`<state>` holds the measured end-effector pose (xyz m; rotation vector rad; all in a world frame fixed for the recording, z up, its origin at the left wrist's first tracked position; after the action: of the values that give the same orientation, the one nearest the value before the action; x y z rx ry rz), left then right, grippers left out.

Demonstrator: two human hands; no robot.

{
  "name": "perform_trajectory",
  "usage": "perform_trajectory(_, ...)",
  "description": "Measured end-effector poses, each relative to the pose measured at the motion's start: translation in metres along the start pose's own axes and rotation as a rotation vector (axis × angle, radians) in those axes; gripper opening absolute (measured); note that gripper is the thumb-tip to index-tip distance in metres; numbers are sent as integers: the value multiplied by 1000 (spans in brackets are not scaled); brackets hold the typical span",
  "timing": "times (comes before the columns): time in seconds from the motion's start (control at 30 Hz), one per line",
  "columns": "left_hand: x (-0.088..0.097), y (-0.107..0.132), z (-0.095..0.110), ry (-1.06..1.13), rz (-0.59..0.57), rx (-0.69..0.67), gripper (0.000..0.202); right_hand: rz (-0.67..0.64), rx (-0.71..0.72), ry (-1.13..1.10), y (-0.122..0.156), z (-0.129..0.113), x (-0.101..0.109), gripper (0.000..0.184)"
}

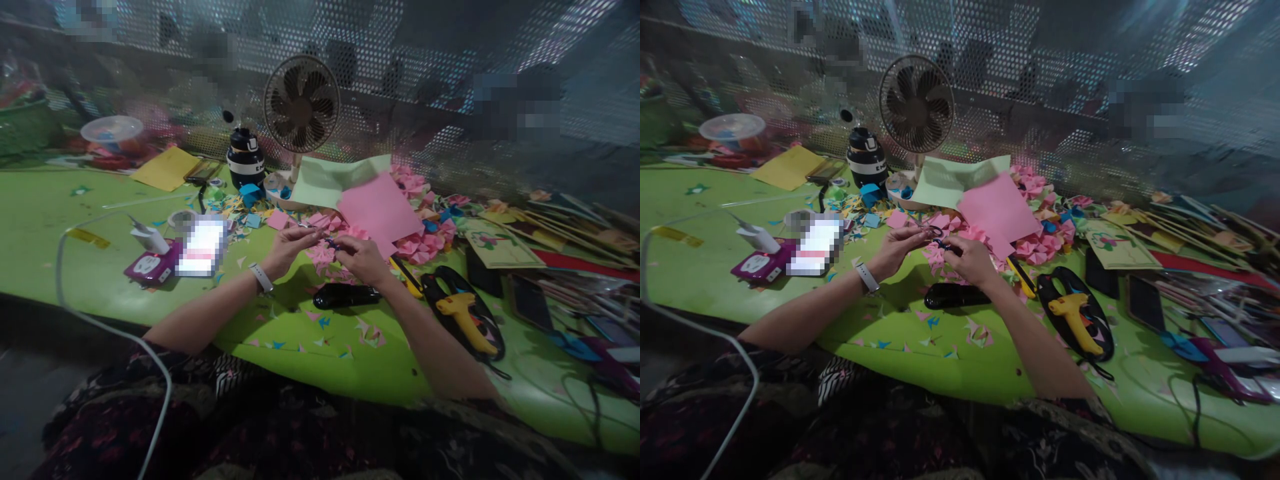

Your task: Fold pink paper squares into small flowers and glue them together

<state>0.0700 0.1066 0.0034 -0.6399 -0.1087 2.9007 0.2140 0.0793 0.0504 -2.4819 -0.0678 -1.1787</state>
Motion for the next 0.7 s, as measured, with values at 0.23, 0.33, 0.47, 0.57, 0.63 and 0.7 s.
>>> perform_trajectory(0.23,-2,1,5,-4,-14,-24,33,-12,-63,-56,0,5,2,33)
perform_trajectory(0.33,0,0,5,-12,7,-41,34,-31,-62,-60,0,6,0,34)
perform_trajectory(0.47,2,0,4,-12,24,-62,31,-39,-50,-34,0,6,-2,34)
perform_trajectory(0.57,3,0,4,3,37,-66,30,-40,-36,-38,1,5,-3,35)
perform_trajectory(0.63,2,0,3,12,33,-64,31,-41,-25,-39,1,4,-4,35)
perform_trajectory(0.7,1,0,4,18,20,-67,31,-46,-19,-33,2,4,-5,34)
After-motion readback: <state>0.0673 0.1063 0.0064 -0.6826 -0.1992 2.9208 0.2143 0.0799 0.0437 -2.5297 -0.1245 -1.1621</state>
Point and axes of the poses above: each hand's wrist, its own y-axis away from the middle knuckle, its own x-axis out of the back of the hand, z = x × y, the point moved 10 cm from there along -y, towards the middle knuckle, and after that the axes turned 5 degrees about z, right-handed, at the moved point
